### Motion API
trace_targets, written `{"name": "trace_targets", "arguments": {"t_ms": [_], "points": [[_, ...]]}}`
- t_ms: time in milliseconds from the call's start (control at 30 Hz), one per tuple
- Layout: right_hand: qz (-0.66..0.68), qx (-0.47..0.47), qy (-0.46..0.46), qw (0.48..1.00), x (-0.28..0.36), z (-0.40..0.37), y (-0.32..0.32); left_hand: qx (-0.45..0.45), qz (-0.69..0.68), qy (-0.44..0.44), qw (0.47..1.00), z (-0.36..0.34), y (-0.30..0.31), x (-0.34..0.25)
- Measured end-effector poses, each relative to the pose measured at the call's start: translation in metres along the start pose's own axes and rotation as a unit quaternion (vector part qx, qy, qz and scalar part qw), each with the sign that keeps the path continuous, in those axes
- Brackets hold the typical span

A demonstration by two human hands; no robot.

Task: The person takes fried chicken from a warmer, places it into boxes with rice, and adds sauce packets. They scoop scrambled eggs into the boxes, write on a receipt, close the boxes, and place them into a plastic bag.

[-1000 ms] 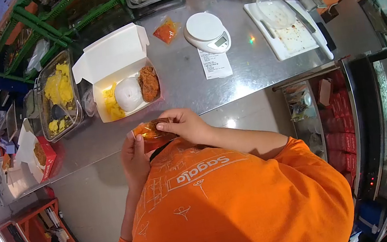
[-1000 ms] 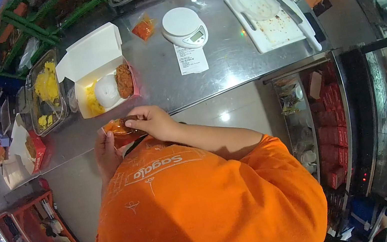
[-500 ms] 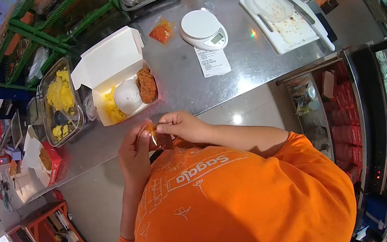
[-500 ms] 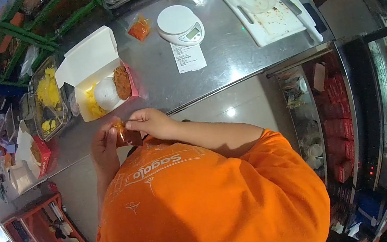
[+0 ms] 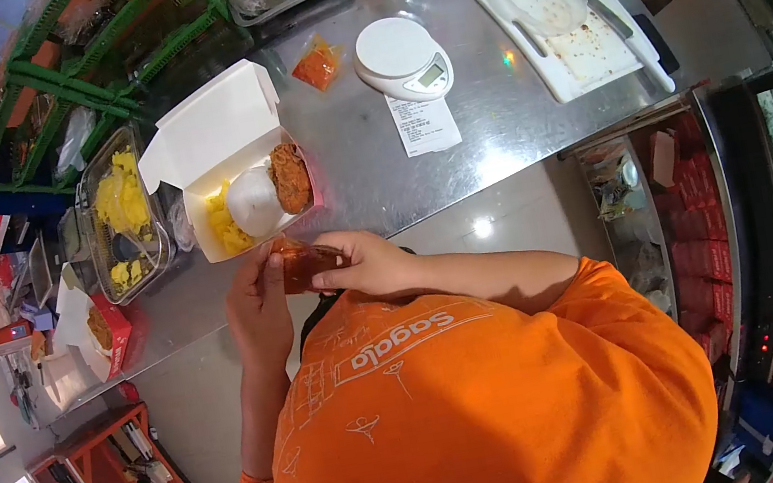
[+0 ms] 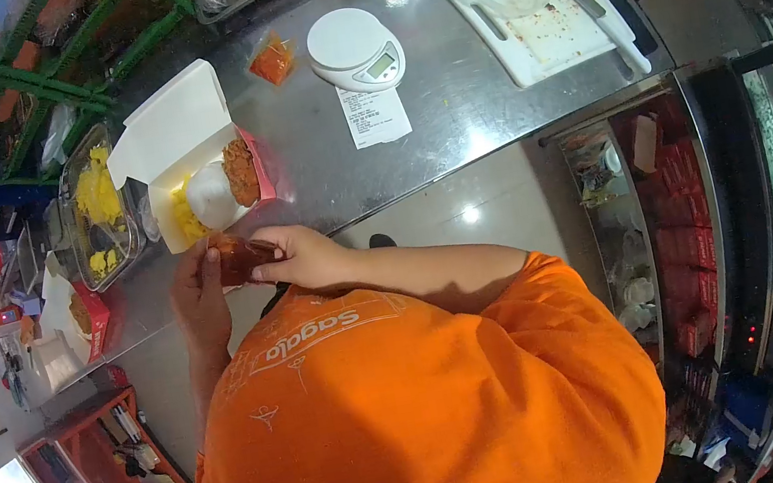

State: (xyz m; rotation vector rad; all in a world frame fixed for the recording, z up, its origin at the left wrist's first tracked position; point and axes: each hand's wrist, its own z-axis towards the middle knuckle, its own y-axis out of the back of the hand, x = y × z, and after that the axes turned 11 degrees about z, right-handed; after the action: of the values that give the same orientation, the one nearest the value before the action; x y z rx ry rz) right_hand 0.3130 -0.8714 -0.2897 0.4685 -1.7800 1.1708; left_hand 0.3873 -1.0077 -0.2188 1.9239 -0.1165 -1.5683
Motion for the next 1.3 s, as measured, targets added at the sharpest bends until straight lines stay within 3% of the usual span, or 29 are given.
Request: {"name": "trace_targets", "arguments": {"t_ms": [67, 167, 200, 300, 333, 433, 567, 700, 767, 833, 933, 967, 1000, 1033, 1067, 1100, 1133, 1167, 1233, 1300], "points": [[-0.008, -0.009, -0.039, 0.999, 0.008, -0.002, 0.002, -0.003, 0.043, -0.009, 0.999, 0.007, 0.005, -0.005], [0.080, 0.019, 0.024, 0.996, 0.008, -0.004, 0.014, -0.050, 0.083, -0.049, 0.994, 0.031, 0.025, -0.012], [0.055, 0.006, 0.033, 0.998, 0.007, -0.005, 0.019, -0.069, 0.037, -0.061, 0.995, 0.045, 0.034, -0.008], [0.027, -0.041, 0.046, 0.998, 0.005, -0.013, 0.038, -0.096, 0.118, -0.209, 0.966, 0.077, 0.044, -0.020], [0.053, -0.057, 0.037, 0.996, 0.004, -0.017, 0.044, -0.090, 0.227, -0.228, 0.943, 0.086, 0.047, -0.026], [0.099, -0.088, 0.030, 0.991, 0.003, -0.027, 0.060, 0.001, 0.355, -0.295, 0.887, 0.121, 0.048, -0.002], [0.089, -0.138, 0.016, 0.986, 0.007, -0.034, 0.070, 0.126, 0.414, -0.277, 0.858, 0.140, 0.037, 0.043], [0.080, -0.172, -0.035, 0.981, 0.030, -0.032, 0.076, 0.025, 0.419, -0.236, 0.876, 0.138, 0.038, 0.033], [0.063, -0.167, -0.010, 0.984, 0.042, -0.024, 0.082, -0.025, 0.386, -0.180, 0.904, 0.144, 0.041, 0.031], [0.033, -0.154, 0.015, 0.987, 0.052, -0.010, 0.093, -0.011, 0.383, -0.201, 0.902, 0.150, 0.037, 0.043], [-0.121, -0.172, 0.011, 0.978, 0.110, 0.018, 0.103, 0.016, 0.422, -0.232, 0.876, 0.152, 0.031, 0.059], [-0.199, -0.148, 0.085, 0.965, 0.113, 0.039, 0.128, 0.029, 0.442, -0.240, 0.864, 0.151, 0.028, 0.063], [-0.263, -0.165, 0.108, 0.944, 0.134, 0.059, 0.140, 0.089, 0.434, -0.177, 0.879, 0.145, 0.028, 0.053], [-0.390, -0.196, 0.091, 0.895, 0.168, 0.079, 0.142, 0.083, 0.439, -0.180, 0.876, 0.142, 0.030, 0.050], [-0.330, -0.147, 0.216, 0.907, 0.174, 0.116, 0.178, 0.076, 0.444, -0.182, 0.874, 0.142, 0.030, 0.050], [-0.422, -0.167, 0.238, 0.859, 0.201, 0.150, 0.193, 0.070, 0.449, -0.181, 0.872, 0.143, 0.030, 0.050], [-0.494, -0.193, 0.242, 0.813, 0.233, 0.175, 0.187, 0.013, 0.439, -0.254, 0.861, 0.145, 0.031, 0.052], [-0.511, -0.209, 0.243, 0.797, 0.246, 0.213, 0.210, -0.021, 0.429, -0.249, 0.868, 0.143, 0.032, 0.045], [-0.629, -0.209, 0.287, 0.692, 0.256, 0.285, 0.277, -0.088, 0.413, -0.235, 0.875, 0.133, 0.036, 0.027], [-0.732, -0.208, 0.127, 0.636, 0.257, 0.312, 0.289, -0.100, 0.417, -0.207, 0.879, 0.121, 0.045, 0.033]]}}
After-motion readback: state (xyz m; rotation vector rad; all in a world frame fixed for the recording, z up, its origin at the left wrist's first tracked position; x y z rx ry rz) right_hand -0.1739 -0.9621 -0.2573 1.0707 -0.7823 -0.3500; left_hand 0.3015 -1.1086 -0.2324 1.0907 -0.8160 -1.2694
